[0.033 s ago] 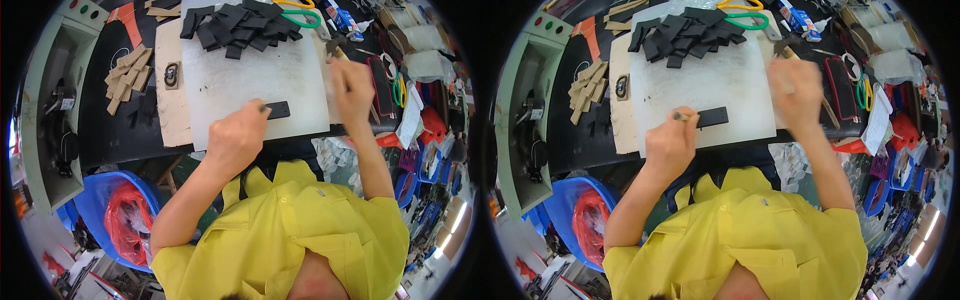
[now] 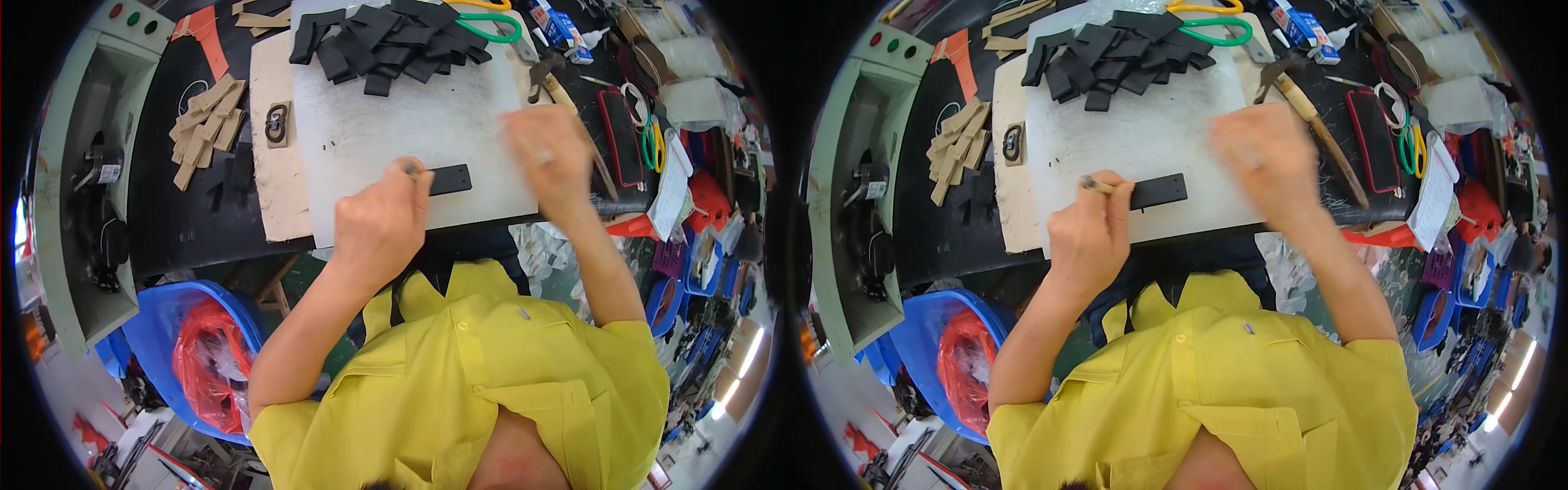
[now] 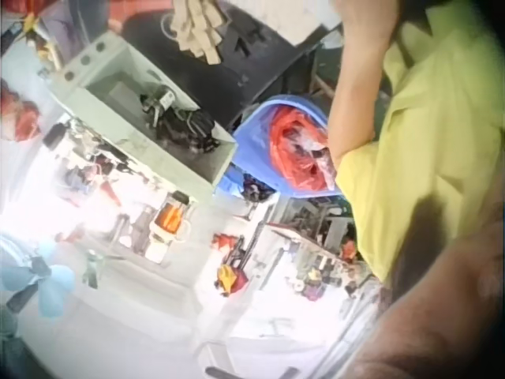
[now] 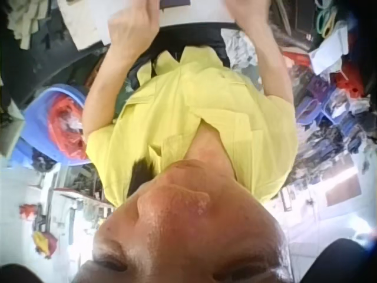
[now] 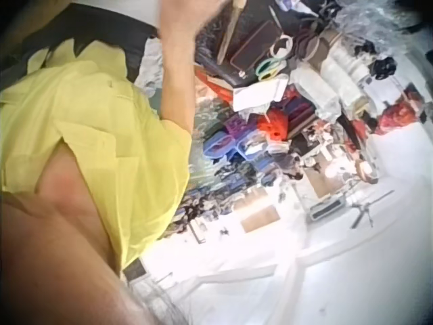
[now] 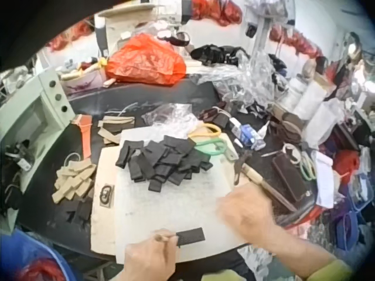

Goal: The person repeatedly punches holes into small black rectangular leather pieces using a metal punch and a hammer. They pick up each piece, position the punch, strike it with the hammer, and place the finished piece aside on the workbench.

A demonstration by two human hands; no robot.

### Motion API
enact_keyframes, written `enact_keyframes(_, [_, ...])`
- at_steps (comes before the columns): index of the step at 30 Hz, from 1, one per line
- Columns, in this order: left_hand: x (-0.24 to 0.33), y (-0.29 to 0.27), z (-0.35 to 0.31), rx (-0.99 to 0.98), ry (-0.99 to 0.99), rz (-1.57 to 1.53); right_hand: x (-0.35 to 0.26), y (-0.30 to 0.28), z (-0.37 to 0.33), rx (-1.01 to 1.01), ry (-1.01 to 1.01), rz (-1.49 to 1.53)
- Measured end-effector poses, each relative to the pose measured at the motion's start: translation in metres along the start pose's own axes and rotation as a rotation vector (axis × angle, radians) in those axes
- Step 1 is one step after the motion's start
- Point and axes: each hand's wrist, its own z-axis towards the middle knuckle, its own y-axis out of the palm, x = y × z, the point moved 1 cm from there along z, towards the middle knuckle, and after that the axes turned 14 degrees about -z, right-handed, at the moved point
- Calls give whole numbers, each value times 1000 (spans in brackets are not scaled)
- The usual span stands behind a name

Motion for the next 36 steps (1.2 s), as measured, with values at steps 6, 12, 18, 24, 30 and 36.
enact_keyframes(6, [-24,-28,0,395,-651,-1150,-54,16,6,-74,-157,49])
enact_keyframes(12, [-6,0,-3,3,-154,1,-39,-2,19,-23,231,138])
enact_keyframes(18, [-20,-11,-19,279,-246,-114,-10,7,36,-51,-31,-324])
enact_keyframes(24, [-121,-141,-50,536,-711,251,-3,11,86,-27,-126,-73])
enact_keyframes(30, [-116,-115,23,391,-216,431,-31,74,158,3,-349,36])
enact_keyframes(36, [-133,-57,81,301,-244,312,-59,96,175,-200,-548,-282])
